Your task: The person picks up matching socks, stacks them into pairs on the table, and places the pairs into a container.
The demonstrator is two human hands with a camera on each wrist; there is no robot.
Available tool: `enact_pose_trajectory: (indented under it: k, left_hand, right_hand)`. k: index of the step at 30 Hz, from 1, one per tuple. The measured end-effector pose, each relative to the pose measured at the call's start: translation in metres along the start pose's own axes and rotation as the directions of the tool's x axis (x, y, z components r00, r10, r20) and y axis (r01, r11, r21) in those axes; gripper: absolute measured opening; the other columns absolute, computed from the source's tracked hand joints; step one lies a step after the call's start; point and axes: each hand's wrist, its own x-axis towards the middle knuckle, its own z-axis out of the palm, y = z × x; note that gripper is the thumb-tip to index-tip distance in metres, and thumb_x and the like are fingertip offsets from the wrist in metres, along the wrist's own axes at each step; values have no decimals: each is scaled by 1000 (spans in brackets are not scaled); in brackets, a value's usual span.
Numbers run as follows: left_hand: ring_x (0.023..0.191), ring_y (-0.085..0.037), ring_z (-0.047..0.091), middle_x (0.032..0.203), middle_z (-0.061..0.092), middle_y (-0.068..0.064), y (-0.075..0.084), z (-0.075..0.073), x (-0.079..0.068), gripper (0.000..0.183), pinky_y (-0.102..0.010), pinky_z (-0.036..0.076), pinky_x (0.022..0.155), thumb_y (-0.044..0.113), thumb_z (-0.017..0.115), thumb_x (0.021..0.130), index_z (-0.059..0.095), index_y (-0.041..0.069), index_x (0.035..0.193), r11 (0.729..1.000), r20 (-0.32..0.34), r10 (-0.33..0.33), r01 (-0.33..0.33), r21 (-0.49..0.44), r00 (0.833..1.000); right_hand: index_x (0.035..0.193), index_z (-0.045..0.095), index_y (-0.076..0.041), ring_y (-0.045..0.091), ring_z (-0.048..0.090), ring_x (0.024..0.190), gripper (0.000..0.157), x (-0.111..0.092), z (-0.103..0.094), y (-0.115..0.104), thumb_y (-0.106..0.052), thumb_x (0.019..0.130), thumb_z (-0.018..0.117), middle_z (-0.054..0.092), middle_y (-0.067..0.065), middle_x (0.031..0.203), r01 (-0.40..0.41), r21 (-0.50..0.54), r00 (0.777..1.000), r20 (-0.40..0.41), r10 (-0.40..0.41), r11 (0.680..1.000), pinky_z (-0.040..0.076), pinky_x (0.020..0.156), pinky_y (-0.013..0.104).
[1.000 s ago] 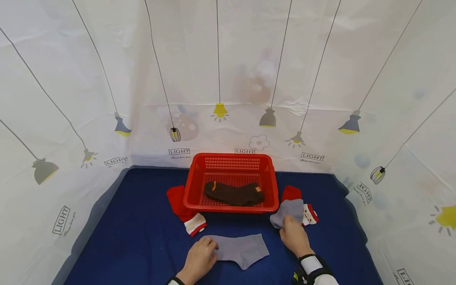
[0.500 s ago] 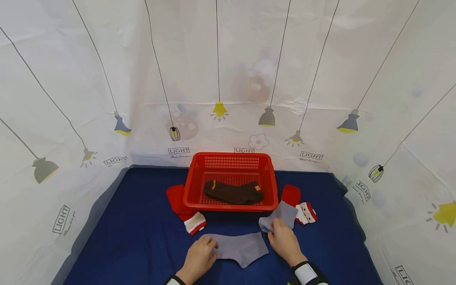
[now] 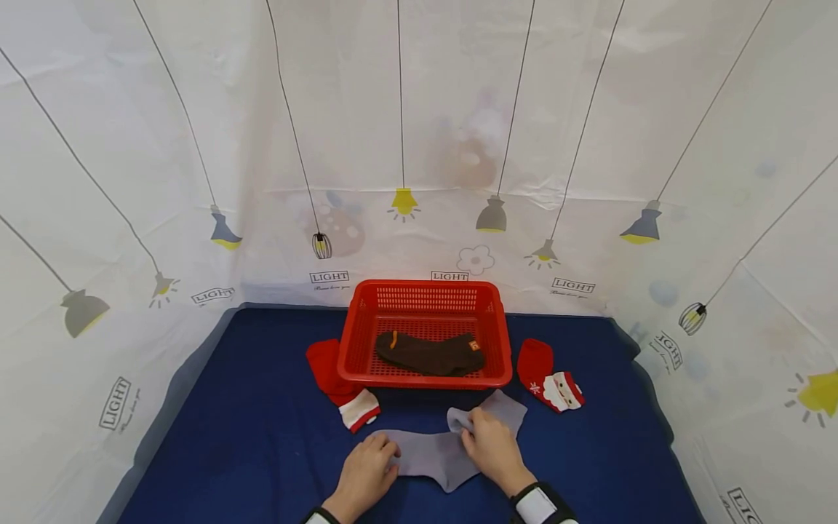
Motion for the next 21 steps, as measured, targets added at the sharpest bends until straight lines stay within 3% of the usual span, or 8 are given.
enact_pose_trajectory:
  k: [8, 15, 21]
  left_hand:
    - [77, -14, 56, 81, 59, 4, -2, 0, -1, 16, -26, 44, 63, 18, 82, 77, 67, 19, 83, 1000, -11, -5, 5, 3, 1000]
    - [75, -14, 56, 80, 58, 4, -4, -3, -4, 16, -25, 41, 62, 17, 82, 77, 67, 18, 82, 1000, -16, -1, 1, 3, 1000]
    - [74, -14, 56, 81, 59, 4, -4, -2, -6, 19, -26, 42, 62, 17, 84, 74, 67, 18, 82, 1000, -60, 9, -7, 27, 998]
  right_hand:
    - [83, 62, -7, 7, 50, 56, 13, 0, 17, -18, -9, 81, 75, 61, 0, 71, 115, 10, 991, -72, -113, 993, 42, 51, 24]
    - [84, 62, -8, 10, 56, 58, 13, 4, 25, -31, -12, 84, 75, 65, 3, 74, 108, 20, 994, -11, -107, 994, 46, 53, 26]
    - [85, 61, -9, 10, 55, 55, 14, 5, 29, -40, -13, 85, 75, 63, 2, 72, 137, 44, 990, -16, -137, 990, 44, 52, 24]
